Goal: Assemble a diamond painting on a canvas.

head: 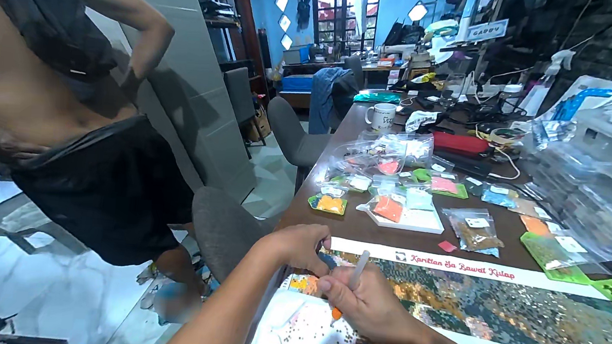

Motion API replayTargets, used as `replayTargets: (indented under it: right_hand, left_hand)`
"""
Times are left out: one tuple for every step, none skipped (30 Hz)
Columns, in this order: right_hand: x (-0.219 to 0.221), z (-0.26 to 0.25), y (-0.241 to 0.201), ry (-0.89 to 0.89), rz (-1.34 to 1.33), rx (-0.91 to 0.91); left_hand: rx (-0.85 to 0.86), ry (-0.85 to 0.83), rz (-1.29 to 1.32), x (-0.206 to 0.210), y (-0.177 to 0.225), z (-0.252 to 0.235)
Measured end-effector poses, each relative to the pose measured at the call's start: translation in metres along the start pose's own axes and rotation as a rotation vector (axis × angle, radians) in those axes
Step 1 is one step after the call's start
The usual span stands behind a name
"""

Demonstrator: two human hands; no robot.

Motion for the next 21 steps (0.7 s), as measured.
replayTargets:
  right_hand:
    - [-0.003, -0.003, 0.000, 0.027, -0.019, 0.020]
    - [-0.005, -0.006, 0.001, 0.058, -0.023, 0.029]
    - [-0.007, -0.009, 0.003, 0.089, -0.020, 0.033]
    - [-0.009, -0.011, 0.006, 0.113, -0.013, 0.042]
    - [-0.011, -0.013, 0.008, 0.132, 0.001, 0.053]
    - [-0.013, -0.016, 0.010, 0.146, 0.017, 0.066]
    - [-0.015, -0.018, 0.012, 0.153, 0.034, 0.078]
    - [-0.017, -0.019, 0.012, 0.155, 0.048, 0.093]
    - [-0.019, -0.020, 0.014, 0.157, 0.061, 0.108]
    - [-0.020, -0.021, 0.015, 0.160, 0.068, 0.124]
    - [-0.022, -0.022, 0.016, 0.162, 0.072, 0.141]
    - [-0.022, -0.023, 0.018, 0.163, 0.073, 0.156]
    - [-0.023, -0.024, 0.019, 0.162, 0.069, 0.164]
    - [-0.024, -0.024, 0.020, 0.158, 0.061, 0.170]
    - [-0.024, -0.025, 0.020, 0.155, 0.053, 0.175]
    - [-0.023, -0.026, 0.020, 0.153, 0.041, 0.180]
    - [-0.023, -0.026, 0.020, 0.152, 0.027, 0.185]
    - [-0.023, -0.026, 0.019, 0.148, 0.010, 0.189]
    - [-0.022, -0.027, 0.019, 0.140, -0.009, 0.193]
    - [-0.021, -0.027, 0.019, 0.129, -0.027, 0.195]
    - [-0.021, -0.027, 0.019, 0.119, -0.037, 0.199]
  left_hand:
    - [0.010, -0.002, -0.003, 0.000, -0.001, -0.001]
    - [0.017, -0.001, -0.008, 0.000, -0.001, -0.001]
    - [0.022, 0.000, -0.008, 0.000, -0.001, -0.001]
    - [0.024, -0.003, -0.005, 0.000, -0.001, -0.001]
    - [0.020, -0.006, 0.000, 0.000, -0.001, -0.001]
    - [0.013, -0.009, 0.012, 0.000, -0.001, -0.001]
    - [0.008, -0.012, 0.022, 0.000, -0.001, 0.000]
    - [0.008, -0.014, 0.024, 0.000, -0.001, -0.001]
    - [0.011, -0.016, 0.021, 0.000, -0.002, -0.001]
    - [0.016, -0.019, 0.016, 0.000, -0.003, -0.002]
    - [0.022, -0.021, 0.013, 0.000, -0.004, -0.002]
    - [0.027, -0.021, 0.014, 0.000, -0.004, -0.003]
    - [0.031, -0.016, 0.019, 0.000, -0.004, -0.003]
    - [0.032, -0.010, 0.024, 0.000, -0.003, -0.002]
    - [0.028, -0.010, 0.024, -0.001, -0.002, -0.001]
    - [0.023, -0.013, 0.025, -0.002, -0.002, 0.000]
    - [0.019, -0.015, 0.028, -0.002, -0.002, 0.000]
    - [0.019, -0.020, 0.032, -0.002, -0.002, 0.000]
    - [0.018, -0.027, 0.036, -0.002, -0.002, 0.001]
    - [0.018, -0.032, 0.036, -0.002, -0.002, 0.001]
    - [0.020, -0.034, 0.037, -0.002, -0.002, 0.001]
Point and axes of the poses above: each hand's wrist, its own z-axis away from the middle knuckle, its own x-axis out of the palm, y = z × x, the point moved 2 cm from there along -z, towards the middle knuckle, and after that the axes turned 7 degrees about y, right-handed, at the moved point
